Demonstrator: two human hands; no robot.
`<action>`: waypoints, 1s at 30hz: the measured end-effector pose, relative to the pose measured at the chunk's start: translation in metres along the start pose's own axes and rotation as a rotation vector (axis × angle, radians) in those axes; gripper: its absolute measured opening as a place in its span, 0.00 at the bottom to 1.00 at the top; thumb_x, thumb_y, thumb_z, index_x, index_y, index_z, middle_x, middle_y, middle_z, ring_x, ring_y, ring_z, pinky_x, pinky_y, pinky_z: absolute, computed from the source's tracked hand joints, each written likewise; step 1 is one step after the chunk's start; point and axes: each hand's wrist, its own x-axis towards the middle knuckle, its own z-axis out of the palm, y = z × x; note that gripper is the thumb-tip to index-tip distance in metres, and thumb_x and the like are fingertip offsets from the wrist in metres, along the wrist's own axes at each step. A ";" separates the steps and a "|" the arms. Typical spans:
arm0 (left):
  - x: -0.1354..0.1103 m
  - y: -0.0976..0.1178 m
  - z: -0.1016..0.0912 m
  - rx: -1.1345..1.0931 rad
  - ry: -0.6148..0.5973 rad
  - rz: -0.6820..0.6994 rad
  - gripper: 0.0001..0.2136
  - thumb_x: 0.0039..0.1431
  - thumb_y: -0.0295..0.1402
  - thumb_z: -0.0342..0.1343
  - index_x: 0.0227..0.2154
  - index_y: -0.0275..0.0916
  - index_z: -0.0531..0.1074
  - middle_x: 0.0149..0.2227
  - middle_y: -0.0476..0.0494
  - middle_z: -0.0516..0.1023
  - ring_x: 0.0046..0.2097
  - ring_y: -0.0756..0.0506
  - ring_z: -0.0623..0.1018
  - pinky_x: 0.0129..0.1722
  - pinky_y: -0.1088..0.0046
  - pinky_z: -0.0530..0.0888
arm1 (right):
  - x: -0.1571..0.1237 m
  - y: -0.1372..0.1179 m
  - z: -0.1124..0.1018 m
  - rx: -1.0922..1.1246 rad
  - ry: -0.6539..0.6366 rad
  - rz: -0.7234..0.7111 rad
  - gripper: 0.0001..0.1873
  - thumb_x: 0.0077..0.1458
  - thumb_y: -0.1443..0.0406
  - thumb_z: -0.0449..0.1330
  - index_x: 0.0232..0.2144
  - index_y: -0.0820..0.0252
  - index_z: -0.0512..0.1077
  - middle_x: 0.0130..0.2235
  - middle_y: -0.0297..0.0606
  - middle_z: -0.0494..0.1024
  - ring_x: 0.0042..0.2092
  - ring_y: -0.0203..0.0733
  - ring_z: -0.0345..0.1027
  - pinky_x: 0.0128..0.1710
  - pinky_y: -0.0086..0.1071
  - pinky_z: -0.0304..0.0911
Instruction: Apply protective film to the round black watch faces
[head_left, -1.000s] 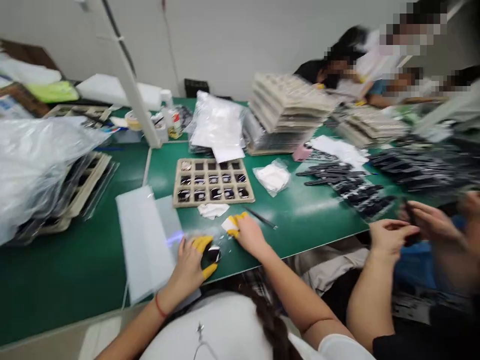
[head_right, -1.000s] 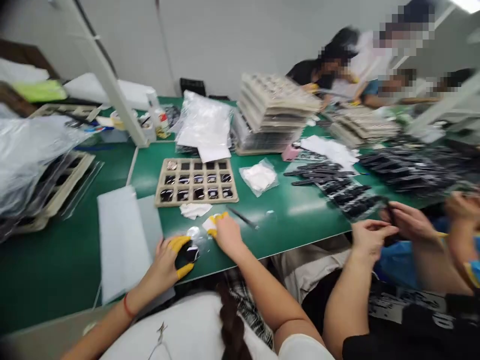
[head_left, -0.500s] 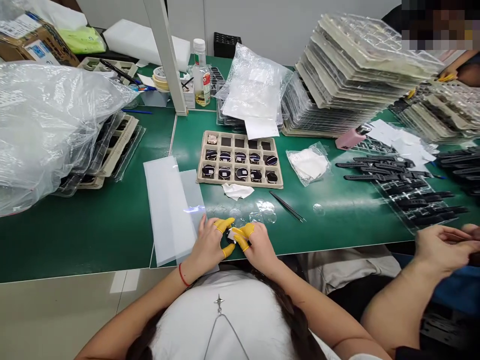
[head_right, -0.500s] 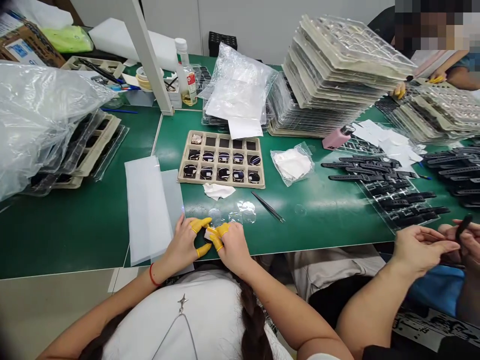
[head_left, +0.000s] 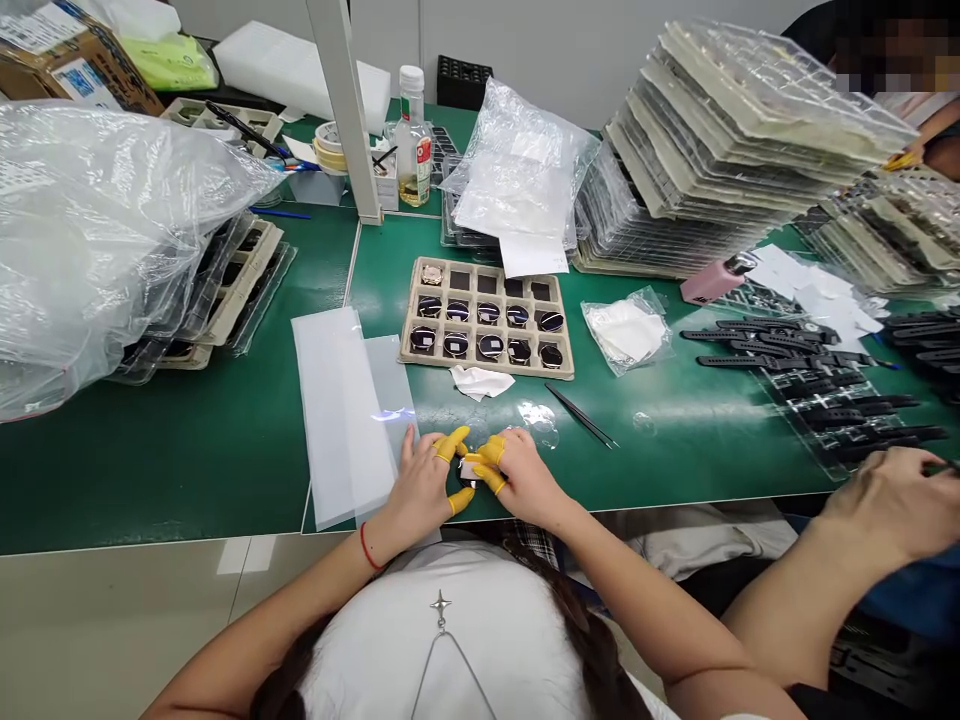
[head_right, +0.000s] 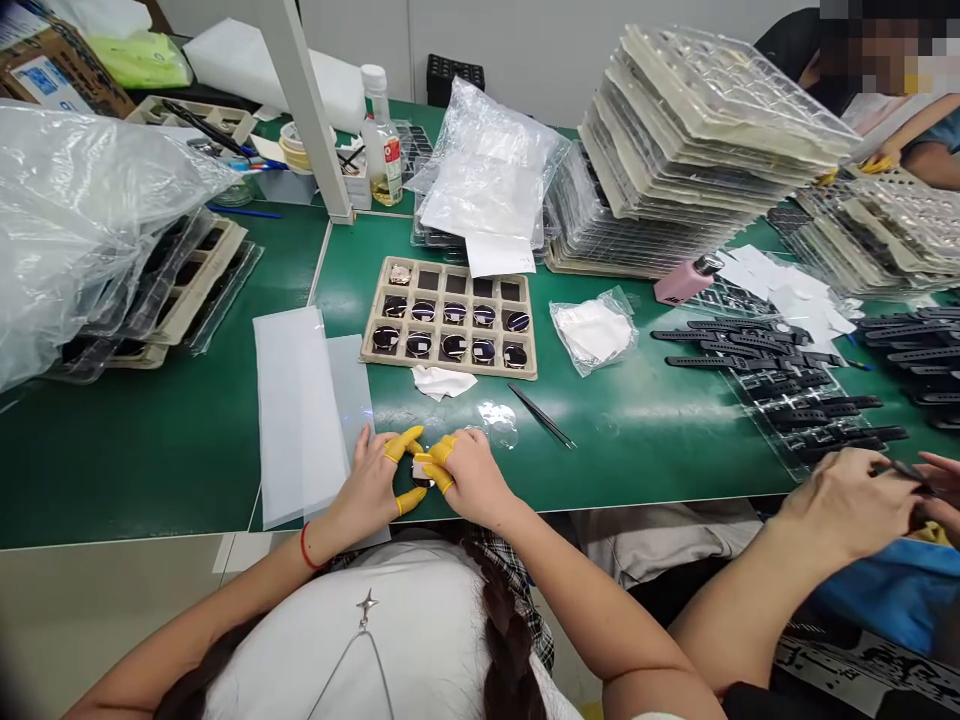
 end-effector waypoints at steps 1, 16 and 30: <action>0.000 -0.001 0.001 0.005 -0.003 -0.001 0.31 0.52 0.34 0.58 0.58 0.40 0.54 0.45 0.43 0.72 0.53 0.39 0.66 0.62 0.43 0.41 | 0.005 0.001 0.001 -0.037 -0.004 0.007 0.09 0.60 0.66 0.51 0.28 0.60 0.67 0.29 0.37 0.70 0.35 0.41 0.57 0.41 0.37 0.52; 0.004 0.003 -0.007 -0.043 -0.035 -0.015 0.38 0.52 0.34 0.58 0.63 0.42 0.43 0.46 0.43 0.72 0.53 0.39 0.67 0.62 0.43 0.41 | 0.023 0.007 -0.029 -0.039 -0.260 -0.141 0.12 0.63 0.61 0.50 0.35 0.59 0.72 0.33 0.39 0.73 0.37 0.42 0.59 0.41 0.36 0.52; 0.002 0.003 -0.002 0.052 -0.011 0.042 0.28 0.54 0.36 0.56 0.57 0.40 0.57 0.45 0.43 0.71 0.53 0.39 0.65 0.62 0.44 0.41 | 0.020 0.003 -0.012 -0.055 -0.074 -0.051 0.12 0.60 0.72 0.48 0.39 0.60 0.70 0.36 0.41 0.72 0.38 0.42 0.60 0.37 0.34 0.54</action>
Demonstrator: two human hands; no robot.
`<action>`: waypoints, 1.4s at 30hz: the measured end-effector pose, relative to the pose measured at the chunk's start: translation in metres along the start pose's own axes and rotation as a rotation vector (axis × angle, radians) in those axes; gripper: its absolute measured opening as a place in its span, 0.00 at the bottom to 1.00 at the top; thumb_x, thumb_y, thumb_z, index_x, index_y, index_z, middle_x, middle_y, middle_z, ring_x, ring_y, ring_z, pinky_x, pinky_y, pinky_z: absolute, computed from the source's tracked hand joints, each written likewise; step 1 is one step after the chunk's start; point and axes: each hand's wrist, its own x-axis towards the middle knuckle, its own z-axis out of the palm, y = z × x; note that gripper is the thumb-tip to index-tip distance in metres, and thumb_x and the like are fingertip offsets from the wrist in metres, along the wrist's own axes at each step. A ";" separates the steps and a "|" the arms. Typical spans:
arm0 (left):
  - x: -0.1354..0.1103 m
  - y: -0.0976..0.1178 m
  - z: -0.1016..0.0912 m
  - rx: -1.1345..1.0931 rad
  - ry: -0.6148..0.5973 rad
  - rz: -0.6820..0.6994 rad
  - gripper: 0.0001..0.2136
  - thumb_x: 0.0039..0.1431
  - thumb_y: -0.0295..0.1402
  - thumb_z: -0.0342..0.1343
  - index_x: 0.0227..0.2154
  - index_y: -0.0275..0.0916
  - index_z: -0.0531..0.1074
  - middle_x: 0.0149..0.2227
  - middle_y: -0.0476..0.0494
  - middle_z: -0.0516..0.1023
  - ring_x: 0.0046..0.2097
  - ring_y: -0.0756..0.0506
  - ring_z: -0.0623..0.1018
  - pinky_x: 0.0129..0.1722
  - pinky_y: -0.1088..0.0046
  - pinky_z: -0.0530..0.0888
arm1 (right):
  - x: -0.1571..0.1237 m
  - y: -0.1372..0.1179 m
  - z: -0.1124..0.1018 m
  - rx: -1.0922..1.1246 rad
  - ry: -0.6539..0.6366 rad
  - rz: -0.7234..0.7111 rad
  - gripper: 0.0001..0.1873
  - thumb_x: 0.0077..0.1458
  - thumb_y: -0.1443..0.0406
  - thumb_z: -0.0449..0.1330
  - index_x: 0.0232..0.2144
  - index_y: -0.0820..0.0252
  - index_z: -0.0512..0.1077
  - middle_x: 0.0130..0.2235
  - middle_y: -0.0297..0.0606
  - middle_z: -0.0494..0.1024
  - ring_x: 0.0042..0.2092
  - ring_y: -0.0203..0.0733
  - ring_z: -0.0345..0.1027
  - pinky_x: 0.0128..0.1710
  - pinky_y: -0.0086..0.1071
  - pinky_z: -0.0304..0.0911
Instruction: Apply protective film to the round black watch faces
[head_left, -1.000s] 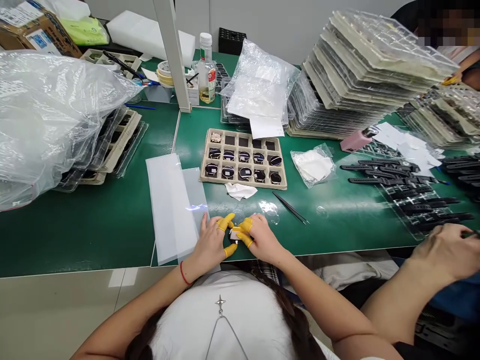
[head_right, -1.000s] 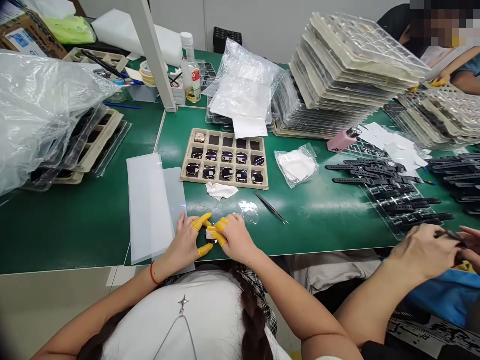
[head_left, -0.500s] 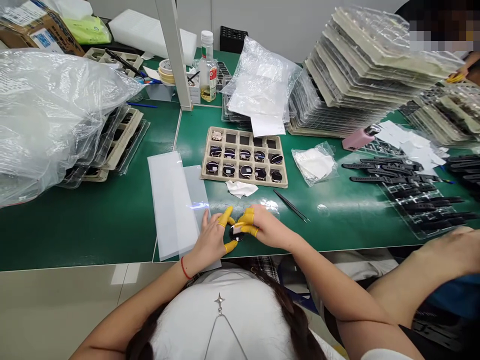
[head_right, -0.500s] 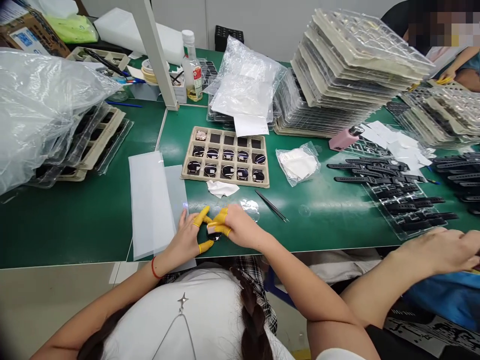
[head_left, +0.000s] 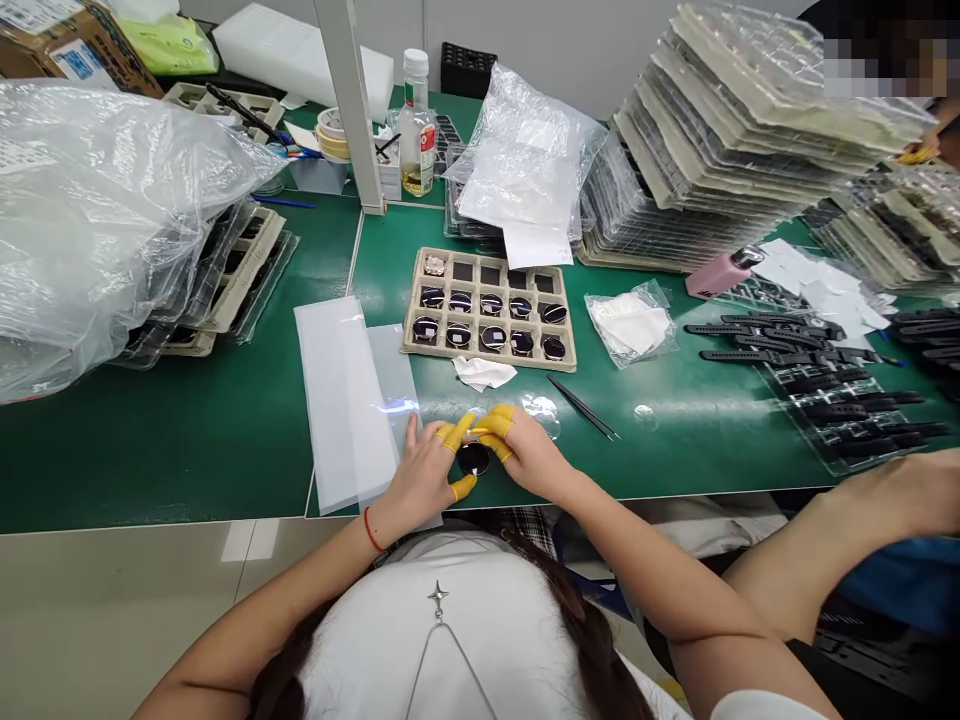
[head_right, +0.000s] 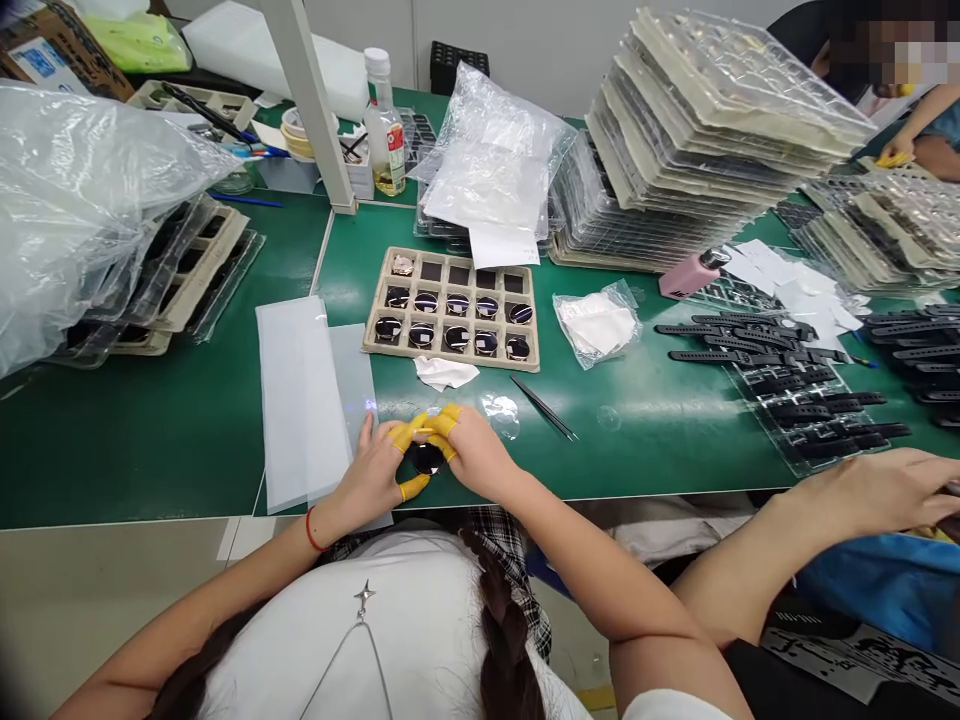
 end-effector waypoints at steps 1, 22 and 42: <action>0.001 0.001 -0.002 0.000 -0.010 0.002 0.23 0.54 0.35 0.57 0.52 0.41 0.63 0.44 0.44 0.71 0.53 0.39 0.65 0.63 0.44 0.41 | -0.006 -0.004 0.003 -0.033 0.025 -0.016 0.13 0.59 0.73 0.48 0.40 0.60 0.71 0.36 0.41 0.72 0.38 0.43 0.59 0.37 0.35 0.54; 0.003 0.005 -0.007 0.034 -0.030 0.014 0.19 0.53 0.34 0.59 0.49 0.45 0.68 0.44 0.44 0.71 0.52 0.39 0.65 0.62 0.42 0.43 | -0.044 -0.002 0.031 -0.171 0.217 -0.163 0.18 0.58 0.72 0.46 0.41 0.54 0.73 0.36 0.38 0.75 0.39 0.44 0.59 0.47 0.41 0.53; 0.003 0.003 -0.007 0.049 -0.052 0.047 0.21 0.54 0.34 0.59 0.51 0.46 0.66 0.45 0.44 0.70 0.52 0.39 0.66 0.61 0.41 0.45 | -0.067 0.014 0.026 -0.067 0.160 -0.174 0.18 0.56 0.73 0.50 0.41 0.49 0.72 0.38 0.33 0.77 0.42 0.41 0.63 0.54 0.45 0.50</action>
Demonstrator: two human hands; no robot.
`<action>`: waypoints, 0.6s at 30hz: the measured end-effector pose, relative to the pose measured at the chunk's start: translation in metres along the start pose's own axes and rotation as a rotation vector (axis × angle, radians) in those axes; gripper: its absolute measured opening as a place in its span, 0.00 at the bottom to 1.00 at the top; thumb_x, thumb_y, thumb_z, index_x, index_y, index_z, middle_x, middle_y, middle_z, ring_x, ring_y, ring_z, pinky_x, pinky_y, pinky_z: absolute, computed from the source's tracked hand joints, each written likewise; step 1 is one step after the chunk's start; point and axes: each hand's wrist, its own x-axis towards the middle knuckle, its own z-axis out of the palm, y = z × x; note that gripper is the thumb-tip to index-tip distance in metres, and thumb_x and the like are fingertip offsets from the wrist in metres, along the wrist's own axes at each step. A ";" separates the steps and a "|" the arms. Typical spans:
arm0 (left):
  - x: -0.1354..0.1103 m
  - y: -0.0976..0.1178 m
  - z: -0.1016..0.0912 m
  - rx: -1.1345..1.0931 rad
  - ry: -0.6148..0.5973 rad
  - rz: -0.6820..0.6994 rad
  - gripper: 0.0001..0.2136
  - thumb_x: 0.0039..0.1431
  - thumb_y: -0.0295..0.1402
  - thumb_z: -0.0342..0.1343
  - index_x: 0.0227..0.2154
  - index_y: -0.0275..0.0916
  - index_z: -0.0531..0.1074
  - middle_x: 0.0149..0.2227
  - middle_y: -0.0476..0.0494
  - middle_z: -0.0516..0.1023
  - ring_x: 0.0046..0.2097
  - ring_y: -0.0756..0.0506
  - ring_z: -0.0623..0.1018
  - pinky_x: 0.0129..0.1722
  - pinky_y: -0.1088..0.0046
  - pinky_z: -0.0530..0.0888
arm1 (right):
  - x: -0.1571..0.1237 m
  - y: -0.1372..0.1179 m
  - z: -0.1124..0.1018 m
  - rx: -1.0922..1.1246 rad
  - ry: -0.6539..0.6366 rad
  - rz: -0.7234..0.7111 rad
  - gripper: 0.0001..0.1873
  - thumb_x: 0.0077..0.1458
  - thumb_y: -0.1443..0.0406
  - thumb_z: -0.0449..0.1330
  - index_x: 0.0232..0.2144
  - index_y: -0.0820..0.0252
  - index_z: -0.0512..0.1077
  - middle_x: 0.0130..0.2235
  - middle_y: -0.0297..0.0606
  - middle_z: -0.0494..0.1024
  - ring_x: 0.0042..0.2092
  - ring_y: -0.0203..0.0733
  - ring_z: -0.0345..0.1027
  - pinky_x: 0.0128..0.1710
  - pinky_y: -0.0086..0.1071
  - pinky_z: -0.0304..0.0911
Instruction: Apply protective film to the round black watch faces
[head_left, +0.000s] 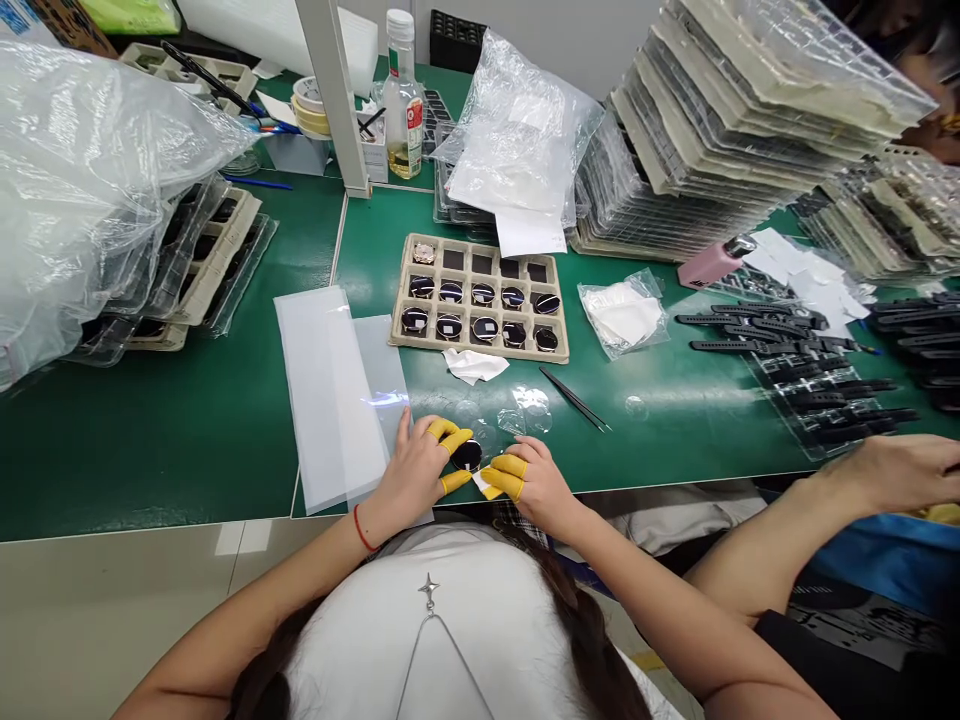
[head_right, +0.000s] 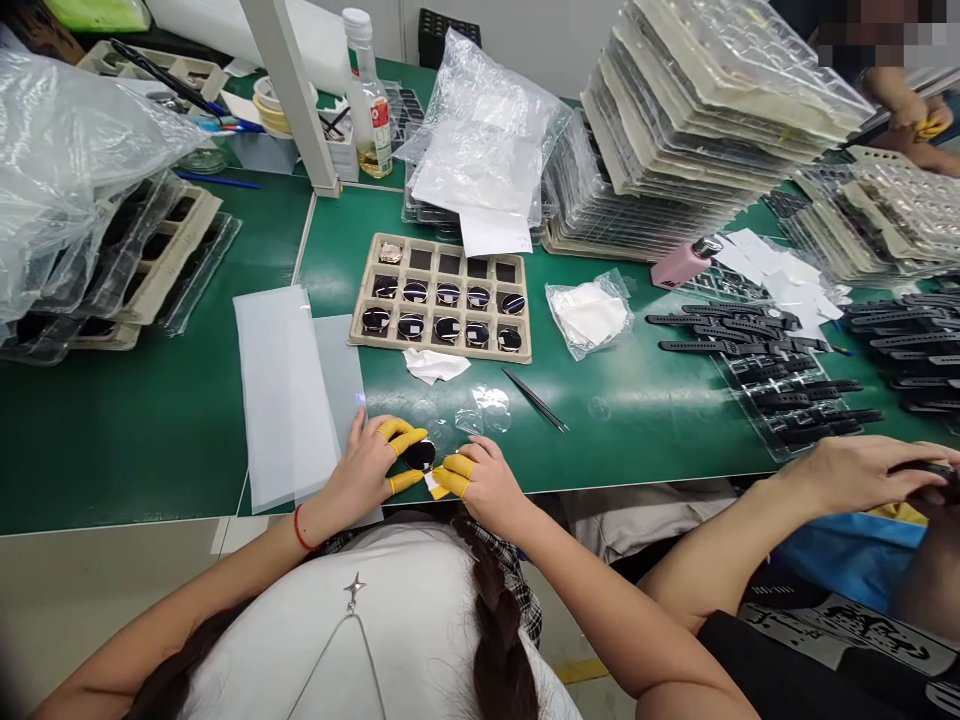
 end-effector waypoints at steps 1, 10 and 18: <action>0.000 0.000 0.000 0.003 -0.001 -0.003 0.21 0.54 0.34 0.59 0.51 0.46 0.66 0.44 0.44 0.71 0.52 0.38 0.66 0.61 0.41 0.45 | -0.001 -0.003 0.001 0.041 0.036 0.044 0.15 0.58 0.71 0.50 0.40 0.50 0.72 0.37 0.34 0.76 0.41 0.41 0.64 0.53 0.44 0.52; -0.001 0.001 0.002 -0.024 0.031 -0.025 0.23 0.55 0.34 0.58 0.53 0.44 0.63 0.42 0.44 0.71 0.52 0.40 0.67 0.62 0.45 0.45 | 0.023 -0.023 0.027 -0.071 0.260 0.526 0.13 0.60 0.65 0.50 0.23 0.58 0.64 0.24 0.37 0.67 0.31 0.41 0.59 0.40 0.39 0.55; -0.002 0.000 0.004 -0.037 0.043 -0.025 0.25 0.55 0.34 0.58 0.56 0.44 0.60 0.43 0.44 0.71 0.51 0.40 0.67 0.63 0.46 0.45 | 0.024 -0.028 0.018 -0.062 0.321 0.557 0.11 0.61 0.64 0.49 0.27 0.58 0.66 0.26 0.36 0.68 0.32 0.41 0.59 0.43 0.39 0.54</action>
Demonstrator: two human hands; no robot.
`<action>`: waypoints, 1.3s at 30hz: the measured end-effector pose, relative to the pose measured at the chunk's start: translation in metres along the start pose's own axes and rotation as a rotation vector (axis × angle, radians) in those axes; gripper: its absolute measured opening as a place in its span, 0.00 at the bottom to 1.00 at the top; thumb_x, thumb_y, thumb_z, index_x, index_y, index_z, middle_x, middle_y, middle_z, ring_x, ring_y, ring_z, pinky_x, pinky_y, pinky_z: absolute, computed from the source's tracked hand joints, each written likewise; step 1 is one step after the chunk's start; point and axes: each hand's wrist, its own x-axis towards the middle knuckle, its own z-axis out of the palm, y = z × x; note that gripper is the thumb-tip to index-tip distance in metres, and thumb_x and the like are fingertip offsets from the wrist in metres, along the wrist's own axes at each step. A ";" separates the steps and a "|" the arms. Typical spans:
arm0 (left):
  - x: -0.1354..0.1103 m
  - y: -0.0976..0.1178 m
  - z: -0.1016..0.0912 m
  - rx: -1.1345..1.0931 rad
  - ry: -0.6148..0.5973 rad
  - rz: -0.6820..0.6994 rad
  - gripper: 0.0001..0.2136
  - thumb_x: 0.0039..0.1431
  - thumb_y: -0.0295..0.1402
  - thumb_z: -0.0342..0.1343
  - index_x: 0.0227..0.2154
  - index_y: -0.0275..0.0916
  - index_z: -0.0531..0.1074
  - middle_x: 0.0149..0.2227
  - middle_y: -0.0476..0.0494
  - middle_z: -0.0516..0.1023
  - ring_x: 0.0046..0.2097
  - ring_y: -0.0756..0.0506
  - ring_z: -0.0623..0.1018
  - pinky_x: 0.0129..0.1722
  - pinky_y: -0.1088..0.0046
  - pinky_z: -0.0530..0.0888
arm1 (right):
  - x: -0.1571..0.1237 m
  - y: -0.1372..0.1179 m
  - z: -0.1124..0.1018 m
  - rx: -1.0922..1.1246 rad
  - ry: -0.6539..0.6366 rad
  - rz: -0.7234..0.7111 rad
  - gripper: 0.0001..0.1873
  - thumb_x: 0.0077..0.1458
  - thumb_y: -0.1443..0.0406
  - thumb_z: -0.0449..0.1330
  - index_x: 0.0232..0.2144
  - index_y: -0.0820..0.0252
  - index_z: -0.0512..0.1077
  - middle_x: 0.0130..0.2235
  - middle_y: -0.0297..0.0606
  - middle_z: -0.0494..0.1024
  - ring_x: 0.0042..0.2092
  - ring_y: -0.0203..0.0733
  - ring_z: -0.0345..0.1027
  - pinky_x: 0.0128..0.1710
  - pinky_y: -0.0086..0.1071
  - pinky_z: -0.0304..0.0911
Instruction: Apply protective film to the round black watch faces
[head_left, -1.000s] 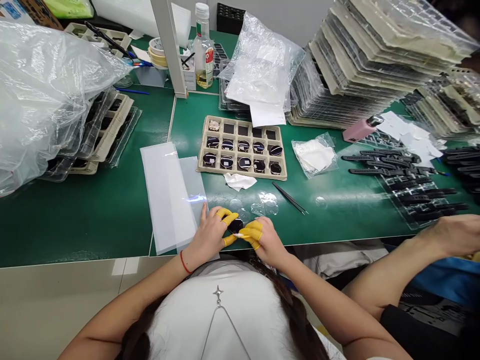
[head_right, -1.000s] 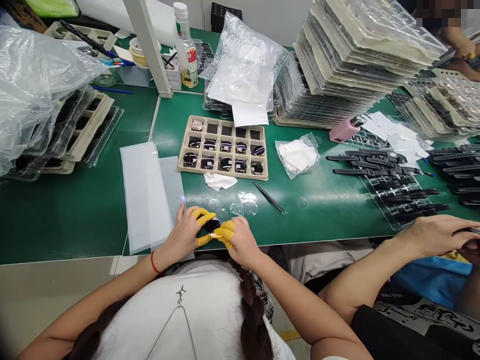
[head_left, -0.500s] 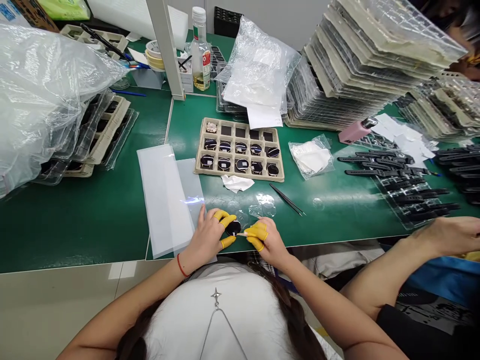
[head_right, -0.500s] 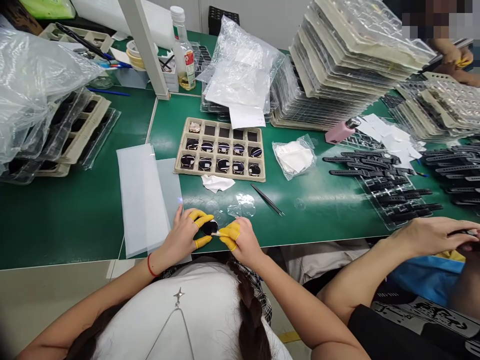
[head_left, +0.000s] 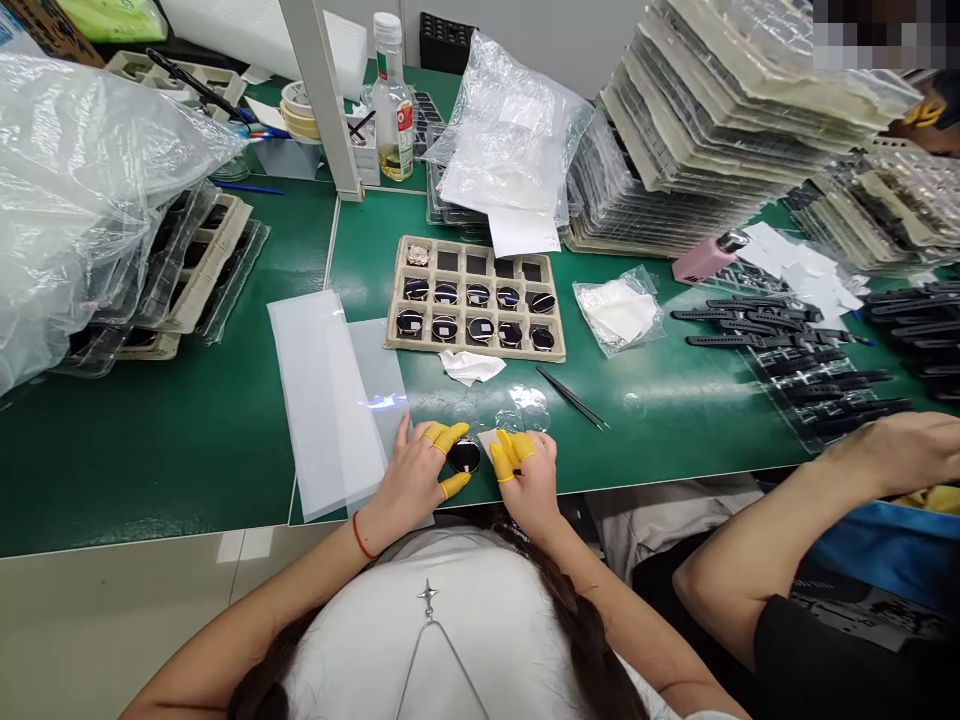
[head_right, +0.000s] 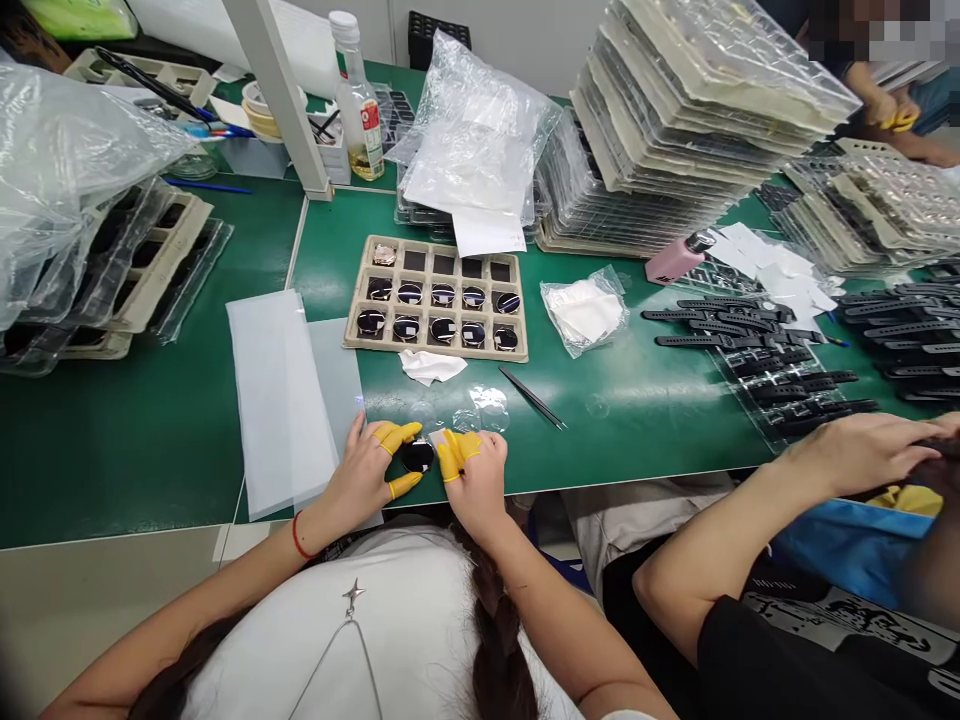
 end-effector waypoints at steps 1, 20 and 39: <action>0.000 -0.001 0.001 0.005 0.008 0.006 0.25 0.55 0.34 0.58 0.56 0.44 0.60 0.43 0.44 0.71 0.51 0.40 0.67 0.63 0.46 0.45 | 0.000 -0.003 0.002 -0.001 -0.008 -0.027 0.11 0.61 0.64 0.50 0.28 0.58 0.67 0.27 0.36 0.69 0.32 0.41 0.59 0.43 0.39 0.53; -0.001 -0.003 -0.001 -0.064 -0.027 -0.001 0.25 0.56 0.33 0.58 0.56 0.43 0.60 0.45 0.45 0.72 0.53 0.41 0.67 0.63 0.45 0.41 | 0.006 0.001 0.001 -0.018 -0.143 0.029 0.12 0.60 0.66 0.49 0.31 0.60 0.70 0.28 0.38 0.71 0.33 0.42 0.60 0.40 0.37 0.54; -0.002 -0.005 0.001 -0.057 -0.007 0.021 0.28 0.55 0.34 0.58 0.58 0.42 0.57 0.44 0.44 0.71 0.52 0.41 0.67 0.63 0.45 0.42 | 0.023 0.005 -0.017 0.119 -0.213 0.150 0.13 0.61 0.63 0.48 0.30 0.60 0.69 0.30 0.37 0.72 0.33 0.41 0.61 0.36 0.34 0.55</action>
